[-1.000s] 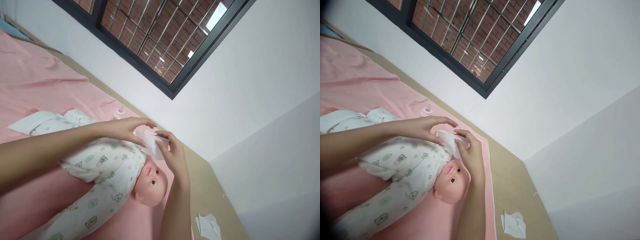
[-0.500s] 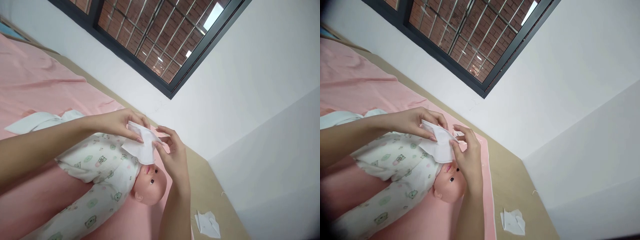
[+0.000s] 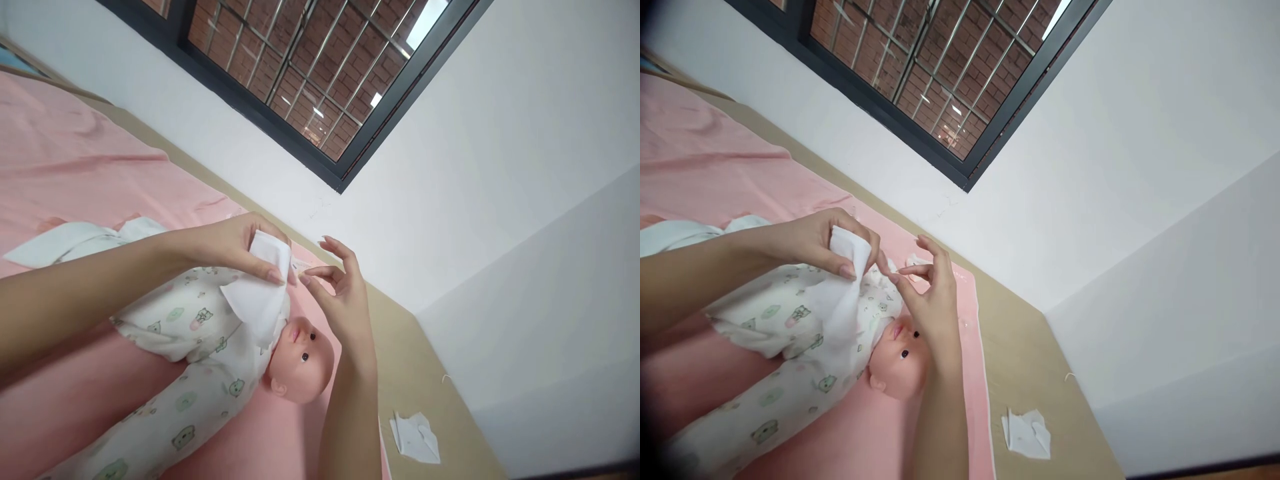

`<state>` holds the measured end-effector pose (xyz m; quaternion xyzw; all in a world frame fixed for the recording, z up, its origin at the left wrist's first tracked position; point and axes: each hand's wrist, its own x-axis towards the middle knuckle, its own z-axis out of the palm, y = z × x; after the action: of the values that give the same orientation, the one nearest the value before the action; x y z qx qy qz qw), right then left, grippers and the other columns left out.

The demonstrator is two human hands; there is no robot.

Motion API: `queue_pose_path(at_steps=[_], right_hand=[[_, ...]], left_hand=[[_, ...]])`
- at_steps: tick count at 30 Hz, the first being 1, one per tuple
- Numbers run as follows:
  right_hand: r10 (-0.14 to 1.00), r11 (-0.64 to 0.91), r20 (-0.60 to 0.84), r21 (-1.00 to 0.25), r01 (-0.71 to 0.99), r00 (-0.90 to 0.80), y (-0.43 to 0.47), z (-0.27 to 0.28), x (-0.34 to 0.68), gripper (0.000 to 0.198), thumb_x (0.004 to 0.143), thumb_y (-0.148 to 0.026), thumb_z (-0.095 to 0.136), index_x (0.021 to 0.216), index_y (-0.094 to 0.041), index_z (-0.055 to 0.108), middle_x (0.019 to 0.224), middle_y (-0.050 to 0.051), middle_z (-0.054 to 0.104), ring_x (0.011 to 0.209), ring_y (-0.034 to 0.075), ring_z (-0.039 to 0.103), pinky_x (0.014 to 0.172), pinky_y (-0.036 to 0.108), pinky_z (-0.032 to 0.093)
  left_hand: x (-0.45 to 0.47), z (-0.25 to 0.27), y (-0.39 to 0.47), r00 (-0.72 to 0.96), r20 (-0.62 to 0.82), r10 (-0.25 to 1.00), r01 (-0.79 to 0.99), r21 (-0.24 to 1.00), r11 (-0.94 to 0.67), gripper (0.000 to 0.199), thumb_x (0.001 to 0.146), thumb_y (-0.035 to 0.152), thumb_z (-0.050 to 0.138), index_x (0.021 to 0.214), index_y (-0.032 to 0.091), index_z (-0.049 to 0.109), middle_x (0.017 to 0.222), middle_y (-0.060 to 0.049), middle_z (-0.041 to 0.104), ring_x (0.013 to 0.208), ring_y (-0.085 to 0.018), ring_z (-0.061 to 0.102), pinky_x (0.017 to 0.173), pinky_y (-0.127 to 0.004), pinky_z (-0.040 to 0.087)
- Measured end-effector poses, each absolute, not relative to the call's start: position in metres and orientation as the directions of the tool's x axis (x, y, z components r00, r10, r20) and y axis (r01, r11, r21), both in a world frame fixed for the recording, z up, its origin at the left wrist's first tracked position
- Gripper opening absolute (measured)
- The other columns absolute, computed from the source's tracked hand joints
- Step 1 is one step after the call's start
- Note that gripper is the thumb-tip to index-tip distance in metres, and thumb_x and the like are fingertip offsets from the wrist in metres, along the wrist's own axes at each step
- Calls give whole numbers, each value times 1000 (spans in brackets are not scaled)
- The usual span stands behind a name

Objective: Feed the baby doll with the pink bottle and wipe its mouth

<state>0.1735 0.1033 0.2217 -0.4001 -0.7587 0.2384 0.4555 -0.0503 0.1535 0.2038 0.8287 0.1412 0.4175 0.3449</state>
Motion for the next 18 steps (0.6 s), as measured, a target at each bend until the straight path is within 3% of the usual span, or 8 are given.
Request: queue_pose_path(at_steps=[3, 8, 12, 18], right_hand=[[831, 556, 504, -734, 390, -236, 111, 223, 185, 51, 80, -31, 74, 127, -32, 54, 140, 6, 54, 90, 14, 69, 97, 40, 55], [865, 497, 480, -776, 389, -147, 149, 208, 214, 46, 80, -31, 72, 124, -28, 58, 132, 7, 60, 86, 13, 68, 91, 35, 54], [925, 364, 375, -835, 414, -57, 196, 167, 240, 41, 78, -33, 69, 117, -21, 61, 124, 9, 64, 79, 13, 66, 85, 34, 54], [976, 185, 213, -926, 329, 50, 239, 91, 269, 35, 73, -34, 65, 104, -18, 65, 113, 9, 68, 85, 17, 67, 86, 35, 55]], left_hand=[[-45, 202, 155, 694, 464, 550, 35, 742, -670, 29, 80, 43, 75, 73, 15, 67, 71, -2, 66, 64, -16, 61, 57, -23, 45], [-22, 186, 156, 785, 397, 476, 75, 701, -709, 20, 82, 34, 72, 77, 16, 67, 73, 1, 63, 71, -15, 59, 65, -23, 43], [-2, 167, 154, 810, 377, 448, 102, 663, -741, 9, 84, 25, 68, 83, 16, 69, 80, 1, 67, 76, -15, 61, 68, -21, 43], [11, 152, 149, 820, 366, 440, 132, 628, -767, 7, 86, 20, 64, 89, 17, 69, 90, -2, 70, 81, -16, 63, 72, -23, 43]])
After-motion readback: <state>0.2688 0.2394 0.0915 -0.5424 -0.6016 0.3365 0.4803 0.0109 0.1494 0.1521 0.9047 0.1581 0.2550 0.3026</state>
